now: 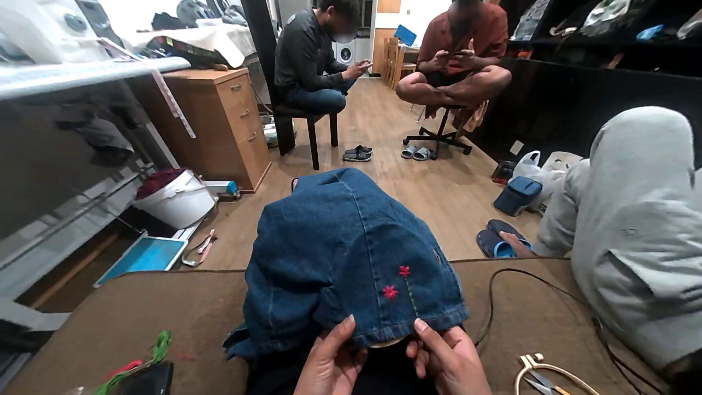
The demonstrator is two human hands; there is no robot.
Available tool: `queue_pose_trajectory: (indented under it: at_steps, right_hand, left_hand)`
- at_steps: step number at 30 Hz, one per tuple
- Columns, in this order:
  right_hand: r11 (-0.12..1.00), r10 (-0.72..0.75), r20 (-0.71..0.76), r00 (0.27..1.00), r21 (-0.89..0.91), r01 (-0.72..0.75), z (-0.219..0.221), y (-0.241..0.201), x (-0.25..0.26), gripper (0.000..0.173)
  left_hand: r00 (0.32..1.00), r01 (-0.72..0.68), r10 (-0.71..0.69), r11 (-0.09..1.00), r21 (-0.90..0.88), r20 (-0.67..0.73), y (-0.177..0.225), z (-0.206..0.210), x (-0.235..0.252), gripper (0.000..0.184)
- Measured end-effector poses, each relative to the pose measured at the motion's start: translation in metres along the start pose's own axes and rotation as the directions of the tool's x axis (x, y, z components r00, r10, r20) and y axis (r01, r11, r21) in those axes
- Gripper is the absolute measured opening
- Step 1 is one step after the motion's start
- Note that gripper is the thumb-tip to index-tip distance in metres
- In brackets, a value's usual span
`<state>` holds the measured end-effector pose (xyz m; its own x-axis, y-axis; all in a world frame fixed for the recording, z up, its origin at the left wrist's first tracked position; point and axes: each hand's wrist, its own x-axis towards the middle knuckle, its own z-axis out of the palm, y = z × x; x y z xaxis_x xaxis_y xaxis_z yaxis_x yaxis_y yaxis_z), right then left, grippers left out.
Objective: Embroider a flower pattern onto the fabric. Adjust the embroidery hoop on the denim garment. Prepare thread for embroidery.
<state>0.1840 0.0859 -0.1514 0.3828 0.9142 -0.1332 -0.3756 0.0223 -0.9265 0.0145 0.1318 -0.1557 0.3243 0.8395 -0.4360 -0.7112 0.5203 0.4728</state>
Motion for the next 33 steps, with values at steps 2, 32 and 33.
queue_pose_trajectory:
  at_steps: [2,32,33]
  right_hand:
    - [1.0,-0.01,-0.064,0.998,0.022,0.012,0.004,-0.001,0.0,0.012]
    - [0.99,0.131,-0.137,0.982,0.078,-0.121,0.0,-0.011,0.009,0.015]
    - [0.989,0.132,-0.136,0.982,0.082,-0.122,-0.001,-0.011,0.01,0.014]
  left_hand:
    - [0.999,-0.017,0.017,1.0,-0.004,-0.028,-0.001,0.0,0.001,0.009]
    - [0.948,-0.212,0.238,0.967,0.142,-0.212,0.002,0.005,0.002,0.017]
    - [0.938,-0.213,0.245,0.966,0.148,-0.246,0.002,0.007,0.004,0.016]
